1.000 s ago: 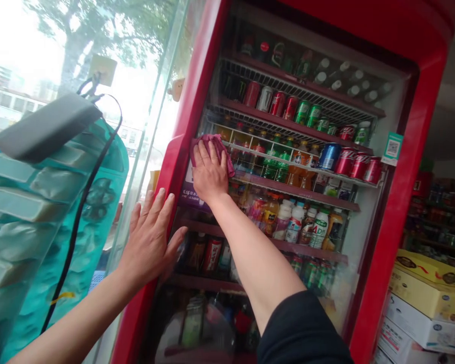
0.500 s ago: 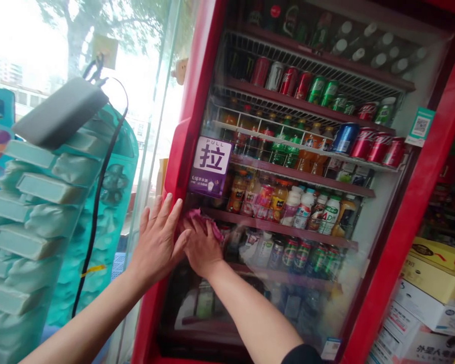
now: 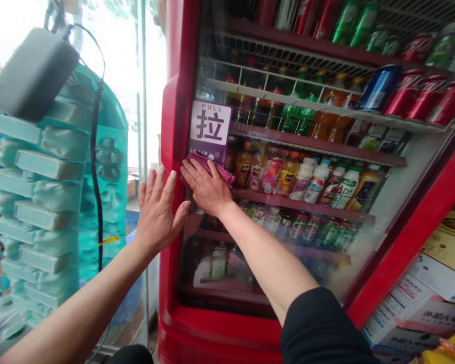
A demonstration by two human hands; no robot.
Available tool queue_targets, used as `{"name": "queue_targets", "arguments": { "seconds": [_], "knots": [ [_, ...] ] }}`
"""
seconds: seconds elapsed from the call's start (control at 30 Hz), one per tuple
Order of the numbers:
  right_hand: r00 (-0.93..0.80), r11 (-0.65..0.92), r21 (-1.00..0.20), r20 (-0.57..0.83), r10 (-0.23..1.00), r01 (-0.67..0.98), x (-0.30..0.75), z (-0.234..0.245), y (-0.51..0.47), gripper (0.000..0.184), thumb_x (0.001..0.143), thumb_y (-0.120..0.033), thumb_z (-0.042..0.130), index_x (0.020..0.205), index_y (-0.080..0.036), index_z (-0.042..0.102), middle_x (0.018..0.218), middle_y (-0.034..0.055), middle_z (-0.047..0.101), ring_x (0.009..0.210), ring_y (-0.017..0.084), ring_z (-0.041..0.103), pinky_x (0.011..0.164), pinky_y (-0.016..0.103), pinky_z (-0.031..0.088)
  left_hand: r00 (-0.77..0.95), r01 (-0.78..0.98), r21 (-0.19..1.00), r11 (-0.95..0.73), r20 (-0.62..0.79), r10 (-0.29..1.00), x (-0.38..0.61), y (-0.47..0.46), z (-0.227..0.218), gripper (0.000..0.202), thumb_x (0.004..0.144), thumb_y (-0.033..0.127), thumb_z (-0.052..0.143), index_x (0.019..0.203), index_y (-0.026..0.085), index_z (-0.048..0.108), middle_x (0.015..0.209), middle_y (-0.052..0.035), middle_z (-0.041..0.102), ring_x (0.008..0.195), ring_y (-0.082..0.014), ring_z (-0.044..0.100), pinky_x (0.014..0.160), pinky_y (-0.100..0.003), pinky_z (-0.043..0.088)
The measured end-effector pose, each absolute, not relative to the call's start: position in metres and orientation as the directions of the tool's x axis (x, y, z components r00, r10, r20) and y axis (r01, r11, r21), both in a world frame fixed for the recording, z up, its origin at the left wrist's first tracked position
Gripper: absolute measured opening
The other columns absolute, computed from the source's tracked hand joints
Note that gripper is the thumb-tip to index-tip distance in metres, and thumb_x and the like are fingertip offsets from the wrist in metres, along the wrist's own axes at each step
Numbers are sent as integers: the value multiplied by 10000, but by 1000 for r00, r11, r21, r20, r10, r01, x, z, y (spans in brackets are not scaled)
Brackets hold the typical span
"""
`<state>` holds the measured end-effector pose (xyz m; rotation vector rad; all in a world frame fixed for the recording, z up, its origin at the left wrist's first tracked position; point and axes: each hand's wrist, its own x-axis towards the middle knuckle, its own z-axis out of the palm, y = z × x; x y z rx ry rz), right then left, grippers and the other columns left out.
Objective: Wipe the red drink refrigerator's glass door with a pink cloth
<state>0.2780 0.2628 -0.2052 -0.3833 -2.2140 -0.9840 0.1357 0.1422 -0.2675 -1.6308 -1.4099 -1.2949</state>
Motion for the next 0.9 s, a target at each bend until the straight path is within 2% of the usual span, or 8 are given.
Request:
{"name": "queue_targets", "arguments": {
  "seconds": [0.2, 0.33, 0.53, 0.63, 0.77, 0.83, 0.9],
  "knots": [
    [-570, 686, 334, 809, 143, 647, 251, -293, 261, 641, 1129, -250, 420, 1738, -92, 297, 1816, 180, 270, 1714, 297, 212, 1405, 629, 122, -63, 963, 153, -222, 929, 366, 127, 146, -288, 828, 1073, 499, 530, 1775, 195, 216, 1861, -165, 141, 1742, -356, 53, 1393, -605, 47],
    [-572, 702, 293, 797, 196, 649, 244, -339, 256, 611, 1142, -265, 405, 1720, -78, 338, 1807, 196, 278, 1706, 316, 238, 1395, 644, 165, -57, 969, 148, -198, 913, 403, 129, 143, -305, 817, 1080, 497, 525, 1774, 192, 221, 1858, -172, 156, 1742, -352, 64, 1394, -600, 51],
    [-709, 764, 337, 672, 215, 551, 267, -339, 250, 638, 1148, -267, 386, 1767, -178, 261, 1829, 98, 248, 1713, 272, 222, 1403, 590, 206, -30, 970, 135, -200, 890, 455, 147, 138, -314, 811, 1084, 491, 512, 1780, 213, 201, 1857, -165, 156, 1739, -353, 82, 1391, -615, 78],
    [-669, 739, 319, 706, 232, 593, 297, -328, 258, 677, 1137, -308, 449, 1773, -197, 245, 1829, 97, 253, 1711, 280, 227, 1404, 612, 159, -25, 968, 134, -213, 892, 452, 157, 139, -313, 815, 1081, 487, 522, 1782, 228, 197, 1858, -155, 159, 1739, -355, 80, 1391, -616, 88],
    [-337, 543, 134, 894, 295, 829, 367, -323, 275, 715, 1101, -371, 526, 1753, -168, 315, 1803, 181, 319, 1711, 346, 210, 1378, 689, 115, -23, 965, 140, -223, 888, 460, 169, 141, -313, 789, 1089, 485, 506, 1772, 198, 235, 1855, -168, 171, 1741, -344, 78, 1397, -601, 87],
    [-88, 400, -22, 963, 255, 916, 409, -323, 283, 714, 1106, -388, 459, 1750, -120, 305, 1790, 226, 333, 1713, 366, 190, 1358, 716, 158, -21, 961, 147, -235, 885, 465, 174, 140, -313, 783, 1091, 488, 500, 1767, 185, 249, 1854, -175, 169, 1742, -344, 70, 1398, -602, 86],
    [177, 280, -221, 969, 174, 934, 450, -322, 290, 734, 1106, -390, 396, 1748, -57, 268, 1781, 272, 321, 1708, 387, 193, 1336, 734, 218, -20, 956, 153, -251, 886, 464, 178, 138, -312, 782, 1090, 491, 500, 1764, 175, 258, 1853, -183, 171, 1742, -348, 68, 1398, -605, 86]
  ]
}}
